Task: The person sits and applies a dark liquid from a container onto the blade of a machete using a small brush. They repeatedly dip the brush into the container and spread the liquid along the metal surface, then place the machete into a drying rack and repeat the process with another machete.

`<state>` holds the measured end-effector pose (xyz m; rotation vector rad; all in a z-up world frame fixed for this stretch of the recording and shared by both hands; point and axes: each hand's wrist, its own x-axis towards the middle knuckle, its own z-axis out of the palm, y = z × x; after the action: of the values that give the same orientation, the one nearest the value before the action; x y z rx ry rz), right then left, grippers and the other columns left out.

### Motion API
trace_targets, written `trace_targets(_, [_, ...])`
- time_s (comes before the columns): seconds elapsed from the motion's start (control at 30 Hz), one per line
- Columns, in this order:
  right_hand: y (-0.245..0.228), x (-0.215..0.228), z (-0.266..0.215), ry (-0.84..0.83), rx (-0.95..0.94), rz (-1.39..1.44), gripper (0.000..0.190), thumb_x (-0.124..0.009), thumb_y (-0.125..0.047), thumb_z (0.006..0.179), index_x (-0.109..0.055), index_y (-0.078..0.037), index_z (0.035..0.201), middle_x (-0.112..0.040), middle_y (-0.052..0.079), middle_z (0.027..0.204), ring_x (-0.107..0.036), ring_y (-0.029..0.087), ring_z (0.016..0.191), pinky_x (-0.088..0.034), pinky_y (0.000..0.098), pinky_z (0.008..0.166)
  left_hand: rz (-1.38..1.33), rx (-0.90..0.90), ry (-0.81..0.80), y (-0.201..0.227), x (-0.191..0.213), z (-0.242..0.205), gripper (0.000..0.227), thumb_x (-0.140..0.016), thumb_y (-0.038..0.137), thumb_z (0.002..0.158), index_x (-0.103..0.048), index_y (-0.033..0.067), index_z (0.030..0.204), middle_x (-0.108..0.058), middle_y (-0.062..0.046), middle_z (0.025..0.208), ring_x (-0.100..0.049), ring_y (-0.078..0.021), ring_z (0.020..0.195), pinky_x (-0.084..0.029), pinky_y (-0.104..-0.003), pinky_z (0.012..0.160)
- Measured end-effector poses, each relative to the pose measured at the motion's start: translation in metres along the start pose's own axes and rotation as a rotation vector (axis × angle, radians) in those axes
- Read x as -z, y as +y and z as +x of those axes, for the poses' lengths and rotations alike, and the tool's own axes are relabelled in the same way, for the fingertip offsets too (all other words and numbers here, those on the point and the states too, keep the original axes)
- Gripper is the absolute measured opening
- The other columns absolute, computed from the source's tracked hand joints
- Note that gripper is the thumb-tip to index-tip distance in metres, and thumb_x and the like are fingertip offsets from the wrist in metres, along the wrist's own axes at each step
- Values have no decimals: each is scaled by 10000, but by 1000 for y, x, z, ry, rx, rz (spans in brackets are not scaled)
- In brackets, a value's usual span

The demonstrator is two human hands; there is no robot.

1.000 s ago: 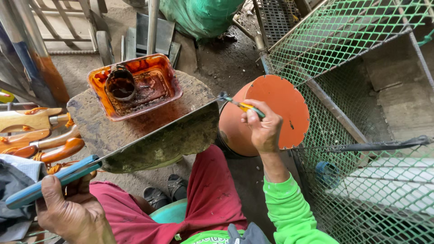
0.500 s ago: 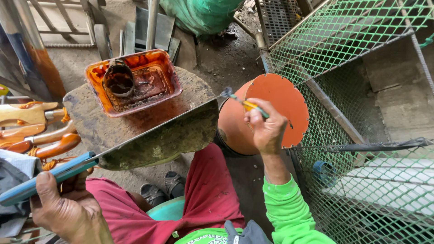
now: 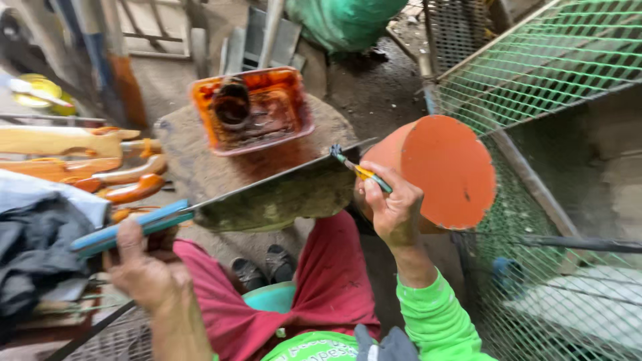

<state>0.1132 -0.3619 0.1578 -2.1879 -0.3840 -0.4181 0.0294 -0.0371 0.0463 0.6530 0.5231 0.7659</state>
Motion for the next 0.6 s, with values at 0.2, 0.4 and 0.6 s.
trace_targets(0.2, [-50,-42,-12,-163,-23,144,230,-619,-53,976,-709,-4,1182,-740,84,852,-706,117,736,-570,263,701,-71,8,89,-2,-7,-2,215,-735,52,997,-617,34,1176,-687,-61,990,-713,-190,802,-664,-361,705])
trace_targets(0.4, [-93,-85,-18,-306,130,228,225,-633,-91,976,-704,-13,1174,-759,129,986,-762,192,842,-579,279,768,-62,14,86,-4,-12,-7,188,-744,59,990,-611,45,1122,-660,-50,918,-686,-187,717,-625,-347,612])
trace_targets(0.6, [-110,-108,-20,-341,160,295,226,-639,-120,986,-700,-27,1184,-760,134,1003,-771,212,869,-584,296,773,-94,32,138,-9,-11,-5,198,-738,44,945,-615,58,1099,-658,-24,932,-681,-155,727,-645,-340,613])
